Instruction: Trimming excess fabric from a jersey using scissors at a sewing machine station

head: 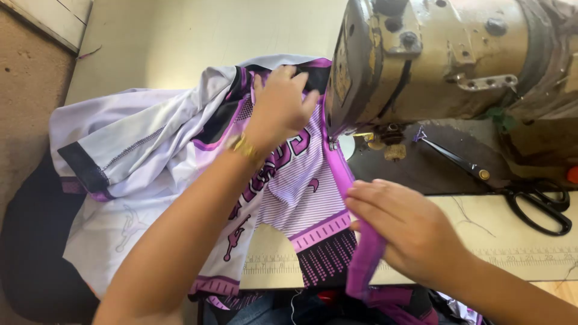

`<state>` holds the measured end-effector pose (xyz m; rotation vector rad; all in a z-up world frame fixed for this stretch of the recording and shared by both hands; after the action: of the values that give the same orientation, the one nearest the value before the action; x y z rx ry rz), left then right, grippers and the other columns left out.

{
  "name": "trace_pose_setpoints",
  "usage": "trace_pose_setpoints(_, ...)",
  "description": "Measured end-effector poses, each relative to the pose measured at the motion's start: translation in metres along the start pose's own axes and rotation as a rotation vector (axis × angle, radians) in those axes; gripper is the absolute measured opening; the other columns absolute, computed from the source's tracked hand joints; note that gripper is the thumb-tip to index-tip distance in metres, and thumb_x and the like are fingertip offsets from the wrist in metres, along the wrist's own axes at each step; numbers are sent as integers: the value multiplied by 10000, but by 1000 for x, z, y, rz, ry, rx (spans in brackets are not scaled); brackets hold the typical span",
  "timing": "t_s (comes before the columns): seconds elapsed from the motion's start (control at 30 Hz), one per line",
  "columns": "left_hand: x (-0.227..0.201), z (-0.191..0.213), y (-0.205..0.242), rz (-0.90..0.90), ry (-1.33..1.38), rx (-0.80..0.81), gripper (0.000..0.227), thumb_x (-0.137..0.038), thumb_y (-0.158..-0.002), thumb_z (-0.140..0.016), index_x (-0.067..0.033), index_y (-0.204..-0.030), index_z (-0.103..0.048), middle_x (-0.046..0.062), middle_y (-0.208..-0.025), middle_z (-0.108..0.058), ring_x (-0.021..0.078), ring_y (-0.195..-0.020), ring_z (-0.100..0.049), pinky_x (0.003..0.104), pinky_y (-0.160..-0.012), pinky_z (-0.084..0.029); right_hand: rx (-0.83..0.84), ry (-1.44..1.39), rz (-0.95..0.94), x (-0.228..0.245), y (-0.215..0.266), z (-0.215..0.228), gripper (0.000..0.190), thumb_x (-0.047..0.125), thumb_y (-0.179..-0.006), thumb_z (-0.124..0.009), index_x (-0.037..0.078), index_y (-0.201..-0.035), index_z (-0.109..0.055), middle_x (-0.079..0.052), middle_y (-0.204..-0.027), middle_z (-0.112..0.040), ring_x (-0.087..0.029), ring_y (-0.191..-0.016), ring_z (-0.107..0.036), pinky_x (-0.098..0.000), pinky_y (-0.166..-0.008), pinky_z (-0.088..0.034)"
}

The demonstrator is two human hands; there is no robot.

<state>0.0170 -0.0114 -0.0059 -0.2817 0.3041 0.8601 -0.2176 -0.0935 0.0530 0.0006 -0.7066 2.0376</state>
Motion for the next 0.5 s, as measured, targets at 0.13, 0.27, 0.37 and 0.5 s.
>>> trace_pose_setpoints(0.13, -50, 36, 98, -49, 183, -16, 168, -165, -865, -577, -77, -730, -535, 62, -773, -538, 189, -736, -493, 321, -719, -459, -67, 23, -86, 23, 13, 34, 254, 144, -851, -543, -14, -1033, -621, -137, -1069, -641, -250, -958, -641, -391, -942, -498)
trace_pose_setpoints(0.27, -86, 9, 181, 480, 1350, 533, 226, -269, -915, -494, -61, -942, -578, 100, -756, -548, 191, -660, -518, 317, -621, -442, 235, -67, -137, 36, 50, 8, 164, 125, -822, -574, 19, -946, -584, -96, -782, -612, -232, -642, -594, -341, -561, -467)
trace_pose_setpoints(0.37, -101, -6, 218, 689, 2061, 526, 246, -171, -924, -465, 12, -1088, -475, 274, -953, -635, 340, -838, -641, 411, -777, -539, 1167, -240, -147, 35, 107, -50, 83, 184, -912, -524, 124, -859, -547, -27, -804, -605, -250, -691, -605, -380, -571, -470)
trace_pose_setpoints(0.5, -106, 2, 249, 642, 2215, 621, 456, -164, -868, -536, 23, -1276, -456, 282, -902, -594, 357, -776, -642, 390, -773, -539, 653, 34, -183, 12, 82, 0, 272, 295, -915, -417, 279, -695, -577, 44, -585, -607, -260, -514, -556, -437, -522, -428)
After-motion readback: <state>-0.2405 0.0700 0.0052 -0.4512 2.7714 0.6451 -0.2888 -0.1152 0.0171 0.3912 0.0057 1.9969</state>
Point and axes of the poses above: each hand's wrist, its own y-axis away from the middle knuckle, its own z-axis out of the back of the hand, x = y × z, the point moved 3 cm from there along -y, towards the middle knuckle
